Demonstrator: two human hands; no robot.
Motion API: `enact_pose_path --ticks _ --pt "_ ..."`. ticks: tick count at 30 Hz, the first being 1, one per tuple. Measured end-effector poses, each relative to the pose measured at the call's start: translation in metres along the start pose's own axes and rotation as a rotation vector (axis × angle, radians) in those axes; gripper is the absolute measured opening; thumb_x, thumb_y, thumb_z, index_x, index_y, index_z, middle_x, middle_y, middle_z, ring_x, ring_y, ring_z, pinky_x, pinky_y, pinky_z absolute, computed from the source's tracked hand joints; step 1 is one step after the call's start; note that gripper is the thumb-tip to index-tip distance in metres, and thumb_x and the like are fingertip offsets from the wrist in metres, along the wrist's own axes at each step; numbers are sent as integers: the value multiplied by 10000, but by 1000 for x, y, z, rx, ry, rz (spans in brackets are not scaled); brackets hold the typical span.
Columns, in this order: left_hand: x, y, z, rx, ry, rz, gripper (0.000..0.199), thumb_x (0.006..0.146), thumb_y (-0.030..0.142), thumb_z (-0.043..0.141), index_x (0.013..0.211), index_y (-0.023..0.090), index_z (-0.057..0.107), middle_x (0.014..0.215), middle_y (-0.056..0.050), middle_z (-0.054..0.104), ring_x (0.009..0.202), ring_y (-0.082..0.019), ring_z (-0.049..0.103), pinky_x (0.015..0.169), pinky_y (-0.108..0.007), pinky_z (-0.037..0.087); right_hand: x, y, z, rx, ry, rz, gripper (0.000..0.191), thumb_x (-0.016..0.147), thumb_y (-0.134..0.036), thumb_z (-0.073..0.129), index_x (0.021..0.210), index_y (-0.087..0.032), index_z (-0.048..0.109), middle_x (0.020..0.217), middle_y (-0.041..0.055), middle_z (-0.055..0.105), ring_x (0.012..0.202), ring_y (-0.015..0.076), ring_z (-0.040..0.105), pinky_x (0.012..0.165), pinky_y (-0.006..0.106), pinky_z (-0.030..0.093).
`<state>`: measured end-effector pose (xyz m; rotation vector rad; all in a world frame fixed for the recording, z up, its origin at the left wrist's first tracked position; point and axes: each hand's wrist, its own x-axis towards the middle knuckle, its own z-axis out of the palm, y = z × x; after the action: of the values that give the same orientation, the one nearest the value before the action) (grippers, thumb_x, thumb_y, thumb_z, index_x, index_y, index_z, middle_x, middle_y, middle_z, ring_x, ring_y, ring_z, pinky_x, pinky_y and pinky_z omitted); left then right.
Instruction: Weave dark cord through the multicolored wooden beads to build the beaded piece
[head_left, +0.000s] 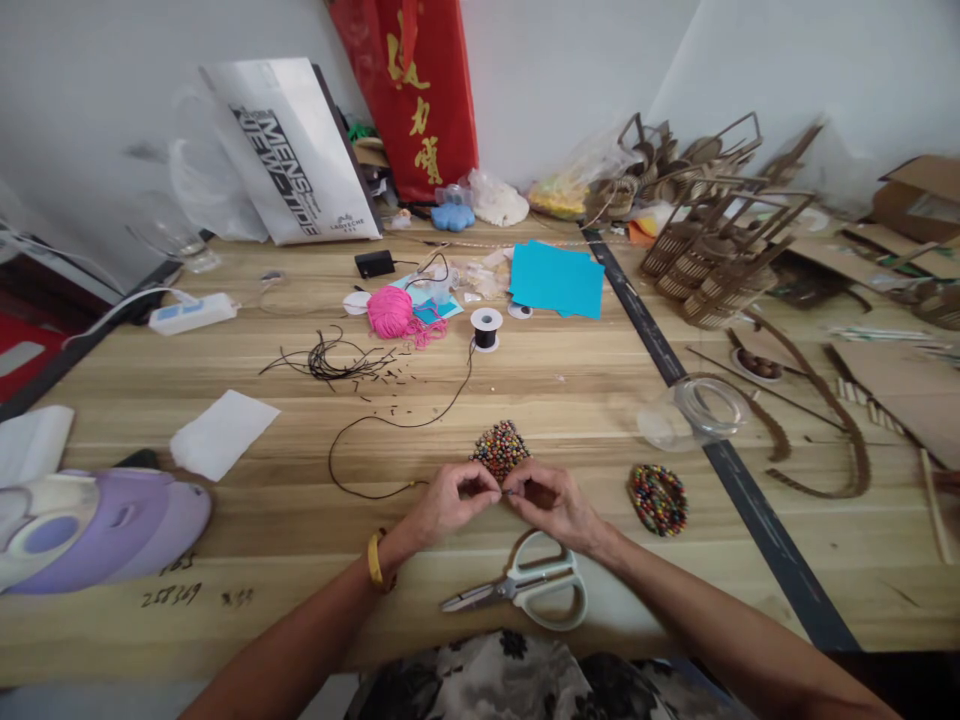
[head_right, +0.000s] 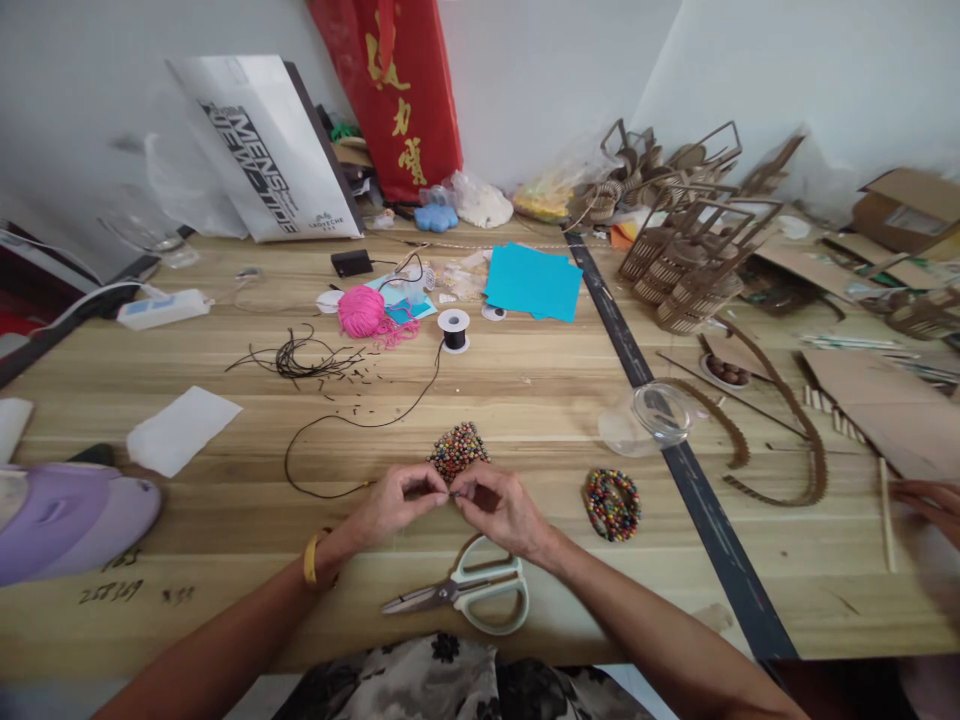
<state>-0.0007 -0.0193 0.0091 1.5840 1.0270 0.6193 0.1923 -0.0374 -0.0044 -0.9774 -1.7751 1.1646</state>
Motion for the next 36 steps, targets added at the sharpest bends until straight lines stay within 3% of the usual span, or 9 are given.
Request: enact_pose_path --ticks 8,17,32,36 --pt "1 -2 1 2 -3 20 94 745 211 629 709 127 653 686 -32 641 668 -141 550 642 -231 428 1 0 0 -130 -29 -135 110 882 -236 540 810 -169 588 724 33 594 670 130 546 610 242 439" --pt "0 -3 3 -34 -11 18 84 725 214 667 724 130 665 704 -36 652 676 -141 563 649 -238 444 -1 0 0 -220 -39 -175 65 868 -197 517 806 -179 530 721 18 561 658 125 516 599 229 424" --pt "1 -1 1 -29 1 9 83 742 198 627 718 123 654 689 -28 633 670 -137 543 647 -236 417 2 -3 -2 -114 -32 -161 67 880 -201 538 836 -177 583 771 36 575 734 144 539 659 259 438" --pt "1 -4 0 -60 4 7 114 751 222 626 726 114 655 688 -30 630 670 -137 538 642 -235 411 2 -2 -1 -30 -3 -90 105 879 -263 564 854 -175 615 781 41 601 745 149 558 677 267 447"
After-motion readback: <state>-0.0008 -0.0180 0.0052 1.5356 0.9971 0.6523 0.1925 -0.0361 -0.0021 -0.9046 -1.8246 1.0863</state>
